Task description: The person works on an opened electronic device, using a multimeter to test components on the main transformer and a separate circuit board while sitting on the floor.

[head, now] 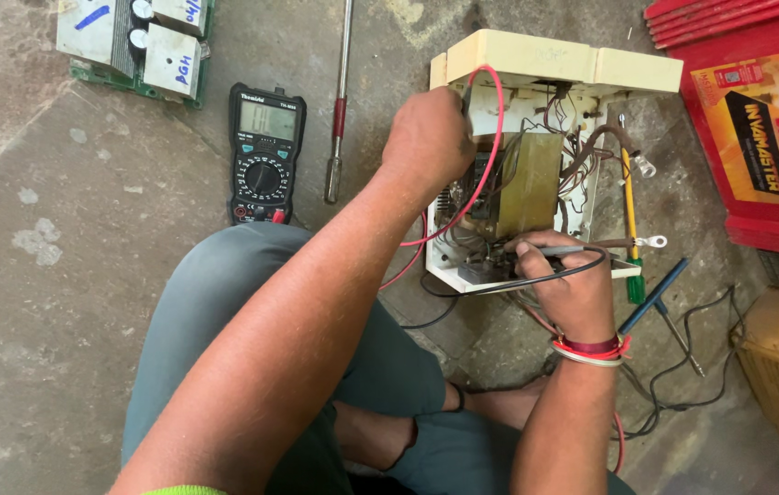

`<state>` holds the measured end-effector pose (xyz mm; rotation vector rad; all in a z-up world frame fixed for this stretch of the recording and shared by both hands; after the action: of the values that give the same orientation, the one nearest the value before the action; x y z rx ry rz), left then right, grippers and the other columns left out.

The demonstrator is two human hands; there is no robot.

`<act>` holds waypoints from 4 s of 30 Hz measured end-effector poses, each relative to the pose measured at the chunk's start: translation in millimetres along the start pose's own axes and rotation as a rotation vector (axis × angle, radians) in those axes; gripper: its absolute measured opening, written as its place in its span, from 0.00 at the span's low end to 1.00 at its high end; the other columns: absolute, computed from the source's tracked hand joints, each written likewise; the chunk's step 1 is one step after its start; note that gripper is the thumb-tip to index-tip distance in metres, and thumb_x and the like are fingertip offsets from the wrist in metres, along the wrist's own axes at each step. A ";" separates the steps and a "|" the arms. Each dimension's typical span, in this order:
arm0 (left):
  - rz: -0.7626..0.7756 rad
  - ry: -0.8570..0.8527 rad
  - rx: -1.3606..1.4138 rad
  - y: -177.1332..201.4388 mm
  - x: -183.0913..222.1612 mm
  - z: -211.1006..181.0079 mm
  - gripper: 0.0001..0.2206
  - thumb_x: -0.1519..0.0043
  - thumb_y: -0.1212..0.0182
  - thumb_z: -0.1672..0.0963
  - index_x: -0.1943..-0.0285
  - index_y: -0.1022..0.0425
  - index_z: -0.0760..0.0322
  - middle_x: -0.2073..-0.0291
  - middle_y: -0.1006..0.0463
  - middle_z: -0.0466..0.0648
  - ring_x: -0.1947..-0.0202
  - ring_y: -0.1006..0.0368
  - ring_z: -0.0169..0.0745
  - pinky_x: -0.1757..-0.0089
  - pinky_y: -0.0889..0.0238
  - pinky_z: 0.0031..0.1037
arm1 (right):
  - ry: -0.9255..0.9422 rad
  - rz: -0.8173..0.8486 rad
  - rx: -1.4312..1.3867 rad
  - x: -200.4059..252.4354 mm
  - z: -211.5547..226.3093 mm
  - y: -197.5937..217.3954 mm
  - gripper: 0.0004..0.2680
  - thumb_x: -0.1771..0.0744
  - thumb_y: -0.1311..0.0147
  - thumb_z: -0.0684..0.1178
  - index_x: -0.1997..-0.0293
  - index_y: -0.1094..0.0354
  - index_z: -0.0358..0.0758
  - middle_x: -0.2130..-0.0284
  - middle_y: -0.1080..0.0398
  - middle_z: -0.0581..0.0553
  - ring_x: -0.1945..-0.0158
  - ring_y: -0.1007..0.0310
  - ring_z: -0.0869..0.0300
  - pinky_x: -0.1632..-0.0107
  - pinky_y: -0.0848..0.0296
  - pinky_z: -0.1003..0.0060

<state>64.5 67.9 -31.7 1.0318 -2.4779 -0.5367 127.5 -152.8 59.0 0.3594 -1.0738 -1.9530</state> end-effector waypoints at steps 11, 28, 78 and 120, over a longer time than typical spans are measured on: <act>0.103 -0.053 -0.063 -4.3 6.1 -10.1 0.07 0.45 0.34 0.57 0.61 0.20 0.64 0.63 0.19 0.60 0.57 0.22 0.61 0.54 0.29 0.45 | 0.020 0.021 0.034 -0.2 1.5 -2.0 0.05 0.33 0.43 0.43 0.62 0.23 0.32 0.74 0.23 0.44 0.72 0.24 0.62 0.65 0.27 0.67; 0.017 -0.344 0.137 14.3 13.6 -40.7 0.15 0.49 0.35 0.59 0.54 0.14 0.50 0.66 0.16 0.56 0.62 0.19 0.56 0.58 0.28 0.38 | 0.173 -0.149 0.070 98.2 82.8 63.2 0.07 0.35 0.40 0.41 0.53 0.23 0.37 0.65 0.22 0.40 0.65 0.21 0.54 0.61 0.27 0.63; 0.907 -0.005 0.831 -103.6 196.6 -84.1 0.15 0.37 0.41 0.51 0.53 0.22 0.67 0.71 0.21 0.44 0.71 0.27 0.30 0.74 0.37 0.23 | 0.056 -0.455 -0.911 162.2 -37.5 23.1 0.11 0.26 0.55 0.41 0.41 0.40 0.20 0.53 0.29 0.27 0.54 0.24 0.48 0.45 0.24 0.56; 0.466 -0.211 0.234 -48.4 152.5 -61.8 0.17 0.34 0.43 0.48 0.57 0.19 0.66 0.77 0.25 0.49 0.74 0.30 0.40 0.68 0.35 0.35 | 0.078 -0.511 -0.150 157.0 6.9 12.9 0.19 0.34 0.45 0.43 0.34 0.37 0.38 0.43 0.29 0.31 0.40 0.29 0.40 0.41 0.31 0.53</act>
<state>24.6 -87.2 29.6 0.4543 -2.8938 -0.2198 37.4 -276.9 95.7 0.6714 -0.8305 -2.4281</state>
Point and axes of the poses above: each hand's wrist, its own x-axis away from the middle knuckle, its own y-axis out of the back of the hand, z = x × y, the point moved 9 cm from there along -x, towards the middle knuckle
